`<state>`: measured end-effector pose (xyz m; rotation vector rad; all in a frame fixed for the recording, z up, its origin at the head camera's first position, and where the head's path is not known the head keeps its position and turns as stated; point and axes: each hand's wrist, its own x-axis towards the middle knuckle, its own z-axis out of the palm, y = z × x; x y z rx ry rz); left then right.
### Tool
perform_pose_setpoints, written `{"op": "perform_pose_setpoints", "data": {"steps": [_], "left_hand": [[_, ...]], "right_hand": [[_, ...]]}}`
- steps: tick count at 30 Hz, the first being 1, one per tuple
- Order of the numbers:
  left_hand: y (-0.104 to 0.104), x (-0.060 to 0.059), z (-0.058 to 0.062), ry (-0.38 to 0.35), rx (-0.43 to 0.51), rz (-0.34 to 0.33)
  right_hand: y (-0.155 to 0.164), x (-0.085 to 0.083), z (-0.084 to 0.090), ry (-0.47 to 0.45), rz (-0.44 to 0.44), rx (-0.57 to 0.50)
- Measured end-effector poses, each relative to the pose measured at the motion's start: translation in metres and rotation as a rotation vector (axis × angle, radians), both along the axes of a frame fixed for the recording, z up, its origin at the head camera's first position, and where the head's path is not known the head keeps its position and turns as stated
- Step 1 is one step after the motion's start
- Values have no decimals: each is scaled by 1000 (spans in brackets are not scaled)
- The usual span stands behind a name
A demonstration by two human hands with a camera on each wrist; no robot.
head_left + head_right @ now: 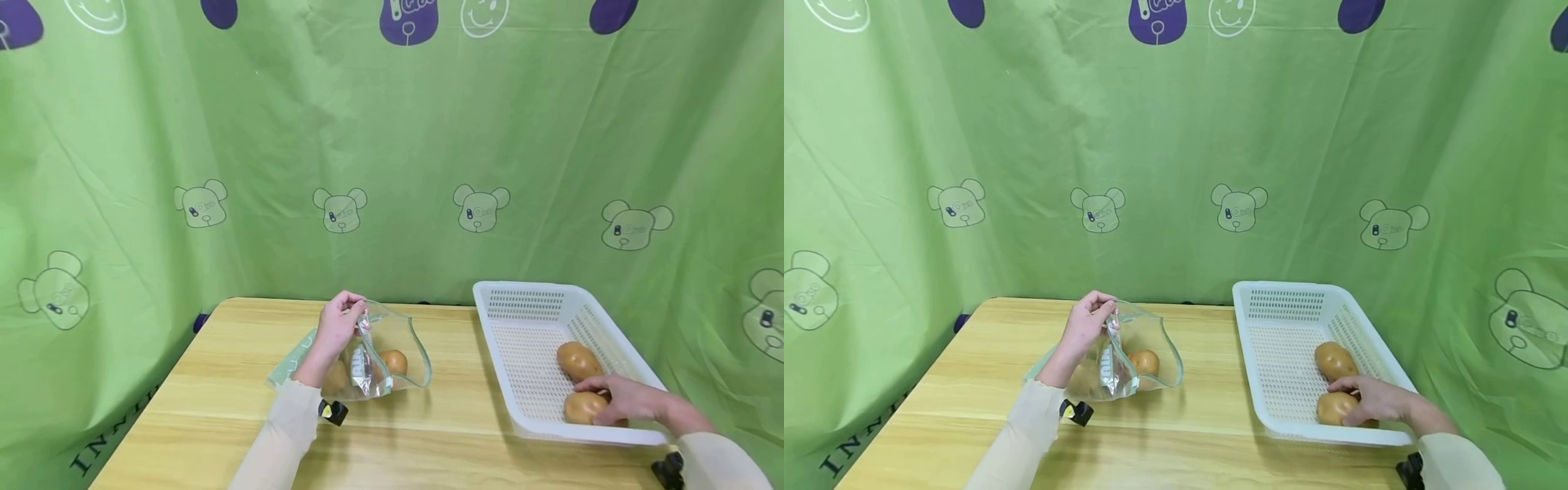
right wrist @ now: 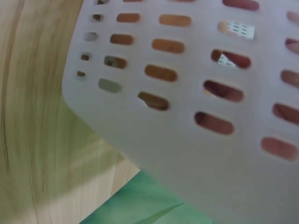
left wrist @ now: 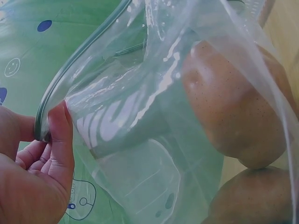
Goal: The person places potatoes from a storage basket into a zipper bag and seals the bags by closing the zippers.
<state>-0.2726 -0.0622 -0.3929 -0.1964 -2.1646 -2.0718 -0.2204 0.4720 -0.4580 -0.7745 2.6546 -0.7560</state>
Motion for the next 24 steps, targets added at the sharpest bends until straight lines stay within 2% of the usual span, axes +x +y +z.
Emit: {"op": "perform_pose_setpoints", "data": {"steps": [13,24], "left_hand": [[1,3,2,-10,-9,7],[2,1,1,-23,-3,-5]], "right_hand": [[-6,-3,-2,25,-61,-11],[-11,-3,5,65,-102,-55]]}}
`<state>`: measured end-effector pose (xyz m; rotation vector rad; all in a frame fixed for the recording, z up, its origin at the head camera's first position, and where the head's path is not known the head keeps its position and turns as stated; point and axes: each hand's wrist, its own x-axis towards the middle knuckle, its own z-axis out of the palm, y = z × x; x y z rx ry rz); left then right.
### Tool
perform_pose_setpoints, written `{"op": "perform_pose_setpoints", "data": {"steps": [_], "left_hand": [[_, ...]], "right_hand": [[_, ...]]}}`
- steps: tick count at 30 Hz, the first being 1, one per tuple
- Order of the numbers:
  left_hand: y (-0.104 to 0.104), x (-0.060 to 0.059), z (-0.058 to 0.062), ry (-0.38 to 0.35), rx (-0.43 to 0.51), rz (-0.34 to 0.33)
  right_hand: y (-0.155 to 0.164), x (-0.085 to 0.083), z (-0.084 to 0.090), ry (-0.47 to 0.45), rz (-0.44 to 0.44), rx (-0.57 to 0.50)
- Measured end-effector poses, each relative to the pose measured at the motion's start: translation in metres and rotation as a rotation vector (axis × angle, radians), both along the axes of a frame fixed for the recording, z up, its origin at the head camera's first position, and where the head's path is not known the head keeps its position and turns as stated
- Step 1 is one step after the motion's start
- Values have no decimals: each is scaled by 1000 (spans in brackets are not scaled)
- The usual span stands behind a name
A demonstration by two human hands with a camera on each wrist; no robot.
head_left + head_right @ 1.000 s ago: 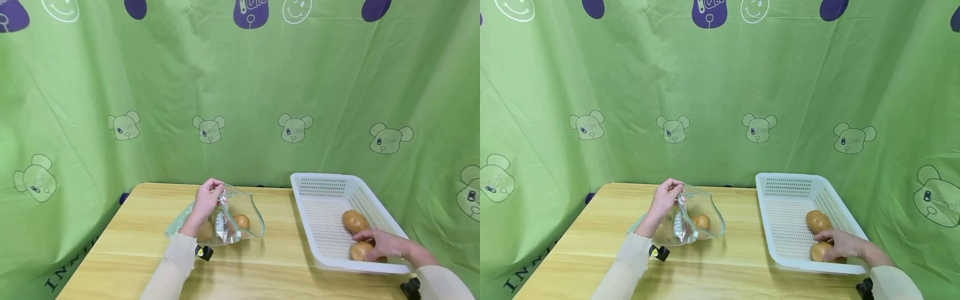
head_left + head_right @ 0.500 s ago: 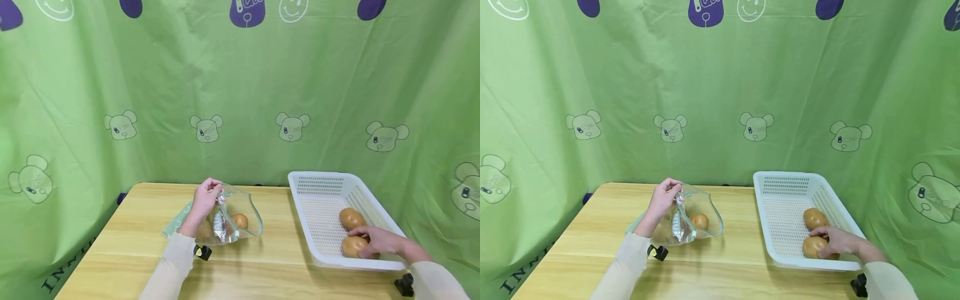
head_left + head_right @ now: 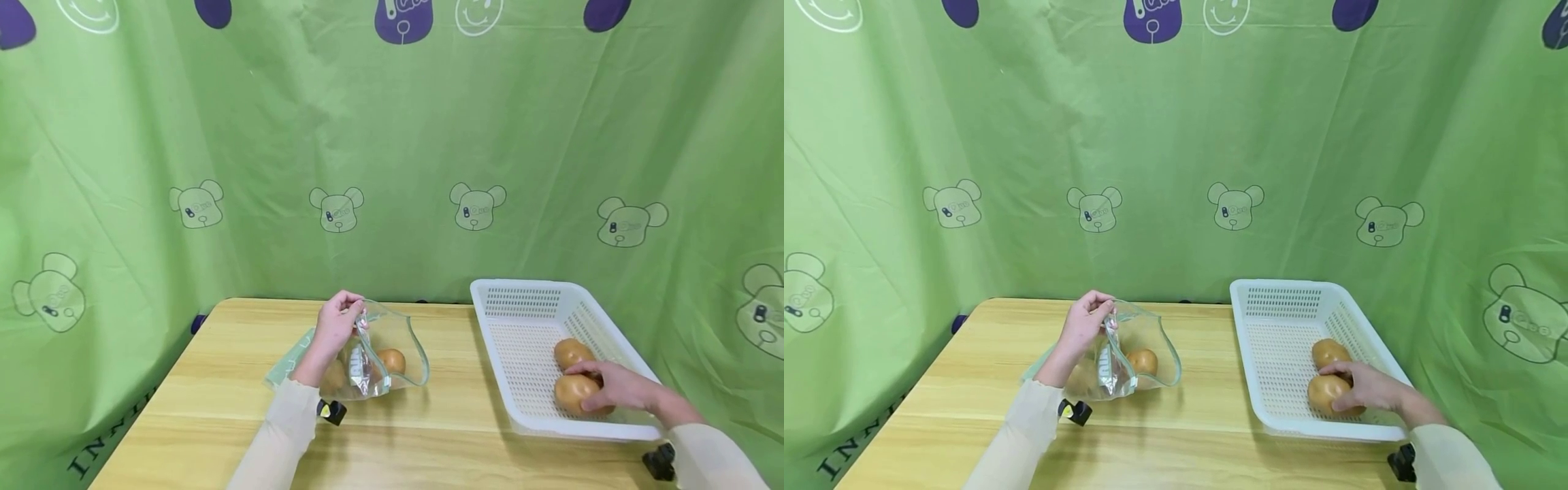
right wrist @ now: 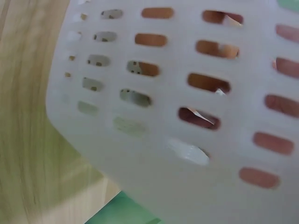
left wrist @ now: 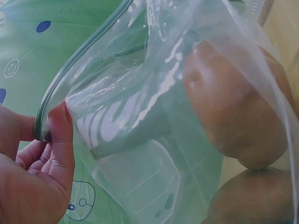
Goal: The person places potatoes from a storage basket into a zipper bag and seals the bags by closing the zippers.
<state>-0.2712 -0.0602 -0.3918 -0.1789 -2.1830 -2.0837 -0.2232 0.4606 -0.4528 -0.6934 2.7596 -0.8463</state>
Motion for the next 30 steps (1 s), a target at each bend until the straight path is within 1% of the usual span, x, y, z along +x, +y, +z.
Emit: {"op": "perform_pose_setpoints", "data": {"steps": [4,12,15,18,22,26,30], "left_hand": [[-1,1,1,-7,0,-3],[0,1,2,3,-1,1],[-1,2,2,7,2,3],[-1,2,2,9,2,0],[-2,1,2,17,-4,-1],[-2,0,0,19,-8,1],[-2,1,0,5,-6,0]], "right_hand": [[-1,1,4,-13,-11,-23],[-4,3,17,-42,-52,-86],[-4,3,22,-40,-46,-105],[-6,4,27,-18,-39,-101],[-12,6,36,38,-25,-84],[-20,8,43,76,-7,-102],[-31,10,51,83,0,-121]]}}
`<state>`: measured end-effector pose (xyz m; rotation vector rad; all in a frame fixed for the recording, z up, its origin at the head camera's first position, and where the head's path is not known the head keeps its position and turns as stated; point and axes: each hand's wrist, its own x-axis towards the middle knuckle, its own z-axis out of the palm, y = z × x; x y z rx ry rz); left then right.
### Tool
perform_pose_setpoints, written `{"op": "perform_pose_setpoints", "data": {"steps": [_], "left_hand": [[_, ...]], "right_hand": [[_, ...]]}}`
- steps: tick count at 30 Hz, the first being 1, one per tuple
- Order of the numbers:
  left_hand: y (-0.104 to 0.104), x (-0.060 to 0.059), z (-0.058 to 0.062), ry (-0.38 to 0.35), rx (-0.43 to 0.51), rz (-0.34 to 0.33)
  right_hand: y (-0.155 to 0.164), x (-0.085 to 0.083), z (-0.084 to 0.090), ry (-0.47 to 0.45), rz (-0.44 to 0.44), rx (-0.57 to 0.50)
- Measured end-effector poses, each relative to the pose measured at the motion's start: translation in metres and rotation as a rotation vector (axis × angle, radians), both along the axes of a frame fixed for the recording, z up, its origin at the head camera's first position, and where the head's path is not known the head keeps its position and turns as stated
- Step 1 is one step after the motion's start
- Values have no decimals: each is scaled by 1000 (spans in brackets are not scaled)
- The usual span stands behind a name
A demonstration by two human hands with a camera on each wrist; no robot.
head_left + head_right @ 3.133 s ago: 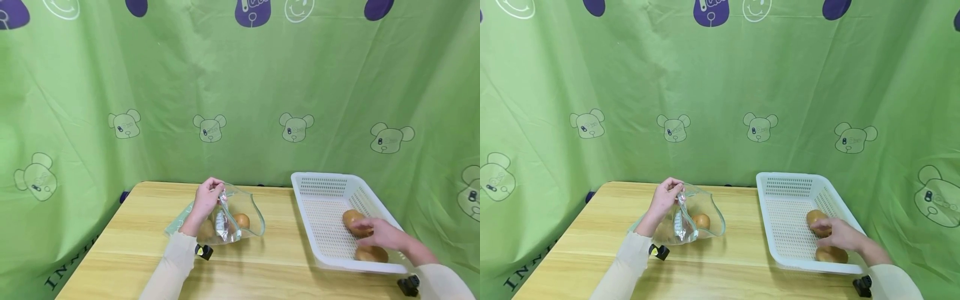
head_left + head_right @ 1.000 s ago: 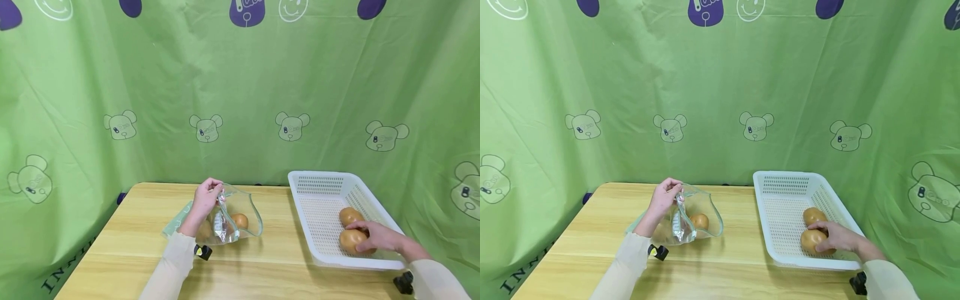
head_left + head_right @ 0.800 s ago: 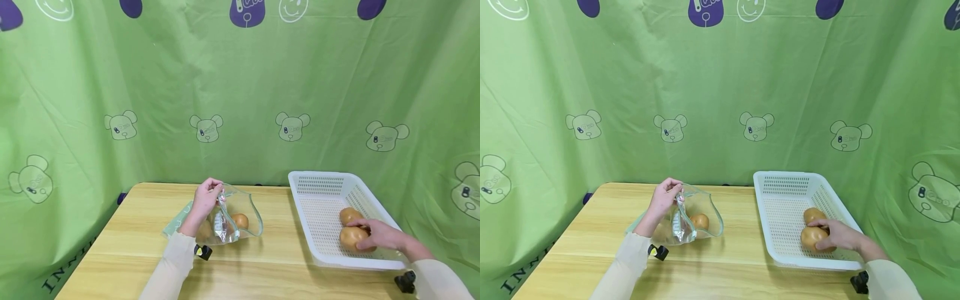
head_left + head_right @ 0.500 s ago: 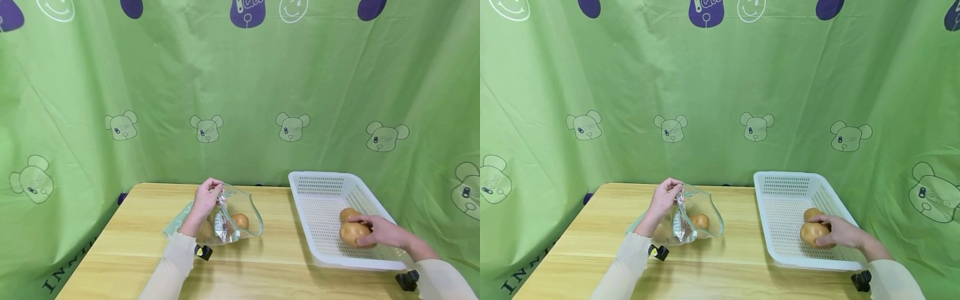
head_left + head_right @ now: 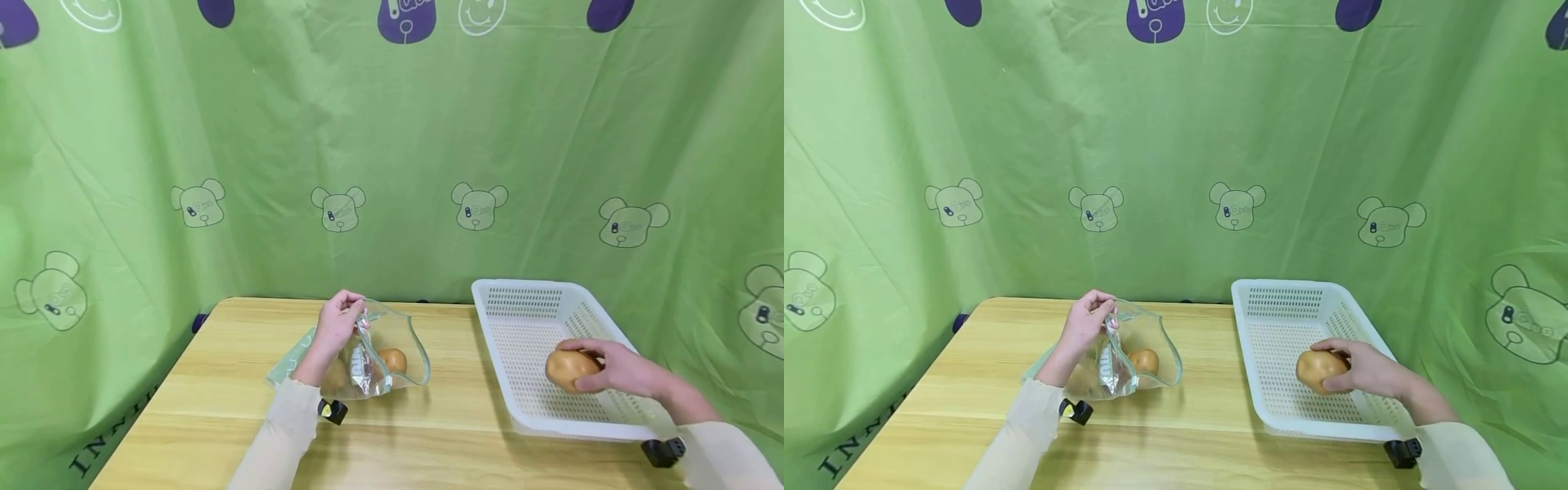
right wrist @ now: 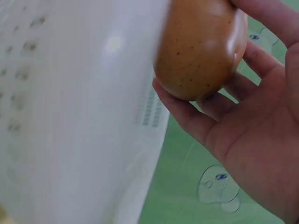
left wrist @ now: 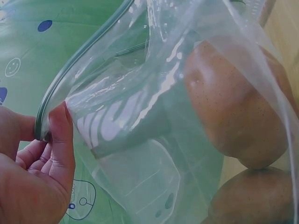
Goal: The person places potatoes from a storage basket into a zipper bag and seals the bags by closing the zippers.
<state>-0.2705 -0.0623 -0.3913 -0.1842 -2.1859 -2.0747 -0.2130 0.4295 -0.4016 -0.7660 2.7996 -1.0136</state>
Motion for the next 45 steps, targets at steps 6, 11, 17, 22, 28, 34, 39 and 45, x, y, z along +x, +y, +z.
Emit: {"op": "perform_pose_setpoints", "data": {"steps": [6,11,17,22,28,34,39,45], "left_hand": [[1,-1,-2,5,2,-1],[2,-2,-4,19,2,-4],[4,-2,-4,24,5,-14],[1,-1,-5,23,3,-14],[-1,-1,-5,22,11,-3],[-2,0,-8,26,6,-10],[-4,1,-8,8,12,-35],[-4,16,11,13,-19,-46]], "right_hand": [[-24,3,12,-1,16,-22],[-44,2,17,53,-10,19],[-69,0,22,161,-6,43],[-91,-7,29,156,41,-12],[-114,-14,32,26,27,-127],[-131,-22,29,101,79,-105],[-149,-27,32,172,114,-96],[-169,-32,34,164,126,-129]]}}
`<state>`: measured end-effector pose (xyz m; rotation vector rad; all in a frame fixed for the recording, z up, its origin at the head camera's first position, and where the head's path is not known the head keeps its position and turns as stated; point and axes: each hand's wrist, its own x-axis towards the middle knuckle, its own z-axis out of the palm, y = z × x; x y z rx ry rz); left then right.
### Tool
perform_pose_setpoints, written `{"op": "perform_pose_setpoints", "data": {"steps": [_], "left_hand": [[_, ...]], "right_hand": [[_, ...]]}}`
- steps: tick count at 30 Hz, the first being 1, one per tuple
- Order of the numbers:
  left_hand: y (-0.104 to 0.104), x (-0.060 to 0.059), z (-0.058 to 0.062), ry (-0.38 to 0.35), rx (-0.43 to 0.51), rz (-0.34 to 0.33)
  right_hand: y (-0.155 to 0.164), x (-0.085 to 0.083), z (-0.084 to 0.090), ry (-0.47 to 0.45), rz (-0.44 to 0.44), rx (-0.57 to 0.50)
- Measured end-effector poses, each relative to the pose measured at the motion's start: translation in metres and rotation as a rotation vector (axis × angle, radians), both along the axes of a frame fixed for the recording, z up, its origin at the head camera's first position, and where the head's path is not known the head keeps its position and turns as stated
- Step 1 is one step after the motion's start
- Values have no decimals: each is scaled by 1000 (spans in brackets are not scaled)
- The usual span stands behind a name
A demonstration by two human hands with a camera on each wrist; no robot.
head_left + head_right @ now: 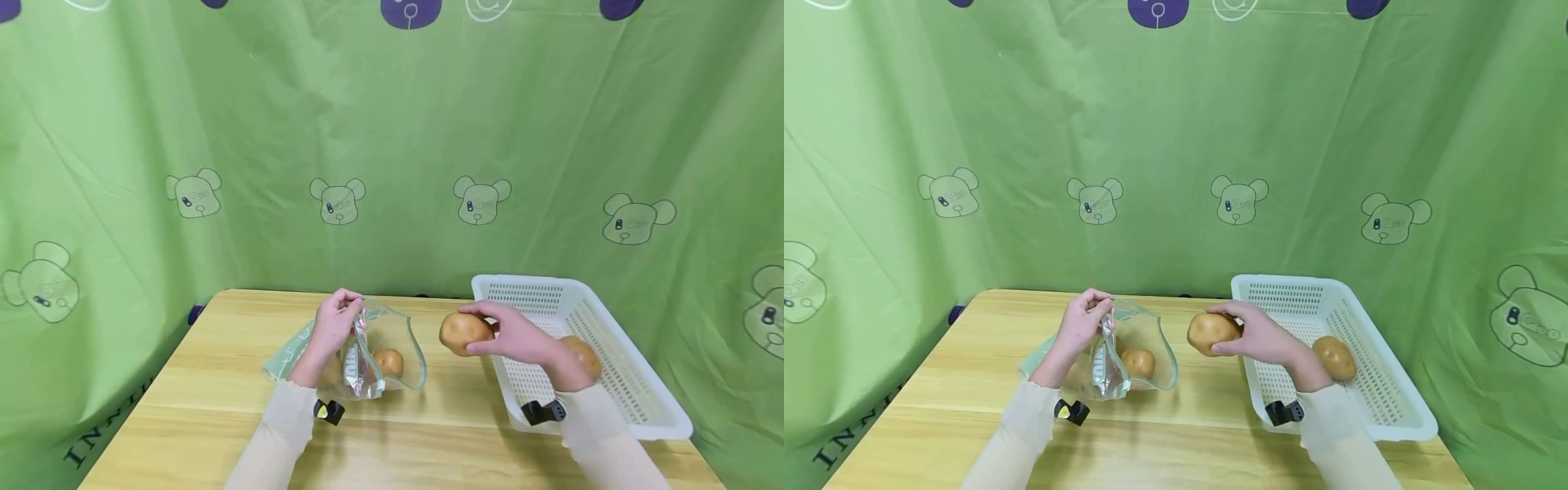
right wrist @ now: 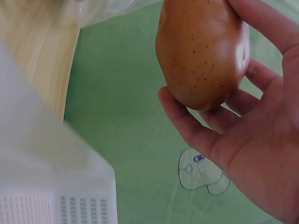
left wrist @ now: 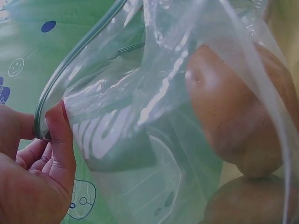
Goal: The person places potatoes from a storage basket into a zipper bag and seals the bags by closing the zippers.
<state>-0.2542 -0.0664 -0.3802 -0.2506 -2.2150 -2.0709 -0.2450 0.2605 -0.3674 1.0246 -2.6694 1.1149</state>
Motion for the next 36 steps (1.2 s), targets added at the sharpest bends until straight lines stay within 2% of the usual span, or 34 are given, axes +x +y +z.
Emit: {"op": "perform_pose_setpoints", "data": {"steps": [3,10,17,21,29,36], "left_hand": [[2,8,9,11,-12,2],[4,8,10,-4,-25,8],[6,-12,-12,-17,4,4],[8,-14,-17,-13,9,17],[10,-14,-17,1,3,37],[12,-14,-18,25,10,36]], "right_hand": [[-8,-2,-2,-17,13,-19],[-31,-3,-10,-112,50,-82],[-57,-2,-12,-244,131,-168],[-70,-3,-15,-294,147,-181],[-82,-9,-24,-269,100,-159],[-91,-10,-28,-167,-49,-133]]}}
